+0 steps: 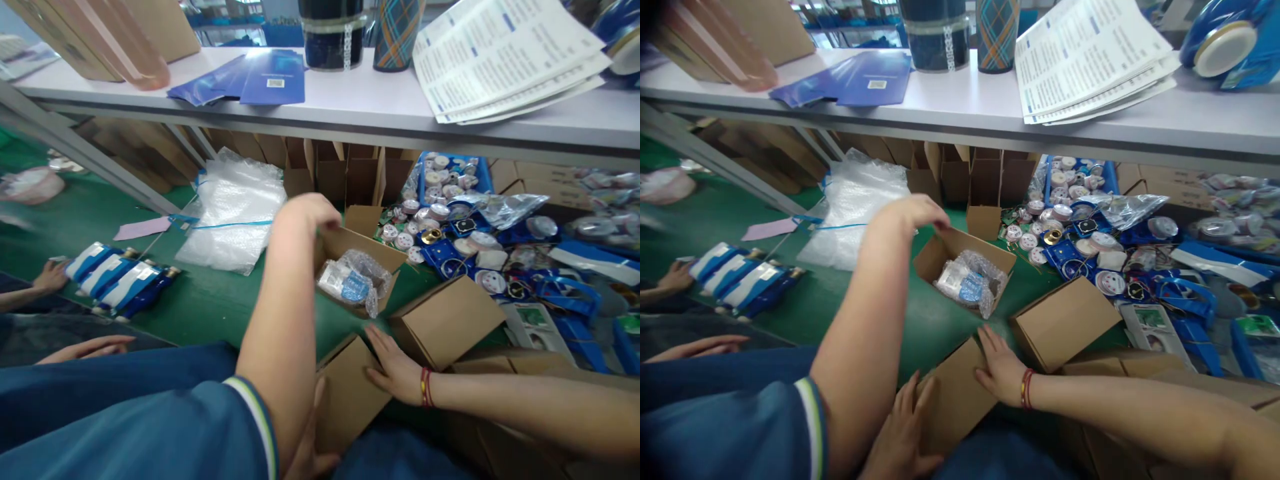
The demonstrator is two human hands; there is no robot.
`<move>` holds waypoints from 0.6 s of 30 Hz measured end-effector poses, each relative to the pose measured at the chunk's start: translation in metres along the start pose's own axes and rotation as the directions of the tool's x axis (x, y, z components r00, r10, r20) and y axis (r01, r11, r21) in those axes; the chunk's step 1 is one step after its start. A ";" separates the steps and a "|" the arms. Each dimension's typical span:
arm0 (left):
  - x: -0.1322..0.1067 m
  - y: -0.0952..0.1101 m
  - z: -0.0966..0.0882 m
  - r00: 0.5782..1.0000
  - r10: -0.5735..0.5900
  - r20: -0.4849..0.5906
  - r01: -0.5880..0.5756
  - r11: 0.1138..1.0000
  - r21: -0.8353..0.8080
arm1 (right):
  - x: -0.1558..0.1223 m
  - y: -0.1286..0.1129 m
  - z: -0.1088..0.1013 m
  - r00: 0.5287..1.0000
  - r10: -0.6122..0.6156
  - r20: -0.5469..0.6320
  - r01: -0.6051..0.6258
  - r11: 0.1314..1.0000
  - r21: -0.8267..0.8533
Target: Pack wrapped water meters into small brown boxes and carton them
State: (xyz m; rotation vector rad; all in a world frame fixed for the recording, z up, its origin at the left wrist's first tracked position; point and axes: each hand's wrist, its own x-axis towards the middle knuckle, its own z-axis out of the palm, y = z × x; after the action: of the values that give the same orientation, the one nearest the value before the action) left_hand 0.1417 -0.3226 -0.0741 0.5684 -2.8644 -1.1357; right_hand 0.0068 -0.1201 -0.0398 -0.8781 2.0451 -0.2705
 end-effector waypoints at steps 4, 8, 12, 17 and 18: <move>0.024 -0.012 -0.011 0.998 -0.005 0.058 0.010 0.997 -0.080 | -0.003 -0.006 0.013 0.726 0.475 0.498 -0.680 0.609 0.410; 0.072 -0.004 -0.009 0.994 0.053 0.092 -0.033 0.978 -0.206 | 0.003 -0.013 0.039 0.732 0.380 0.565 -0.677 0.316 0.664; 0.111 0.021 -0.004 0.989 0.092 0.117 -0.048 0.942 -0.331 | -0.014 -0.020 0.040 0.813 0.466 0.349 -0.535 0.360 0.765; 0.104 0.059 -0.002 0.974 0.084 0.209 0.014 0.903 -0.430 | -0.090 -0.051 -0.049 0.846 0.527 0.086 -0.499 0.724 0.477; 0.095 0.068 -0.003 0.969 0.080 0.234 0.033 0.897 -0.441 | -0.106 -0.057 -0.075 0.868 0.489 0.083 -0.466 0.746 0.477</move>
State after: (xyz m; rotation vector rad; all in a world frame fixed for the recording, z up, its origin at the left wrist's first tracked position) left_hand 0.0306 -0.3108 -0.0386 0.3869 -2.6330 -1.8996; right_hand 0.0146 -0.0998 0.1009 -0.0211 2.0307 -0.4905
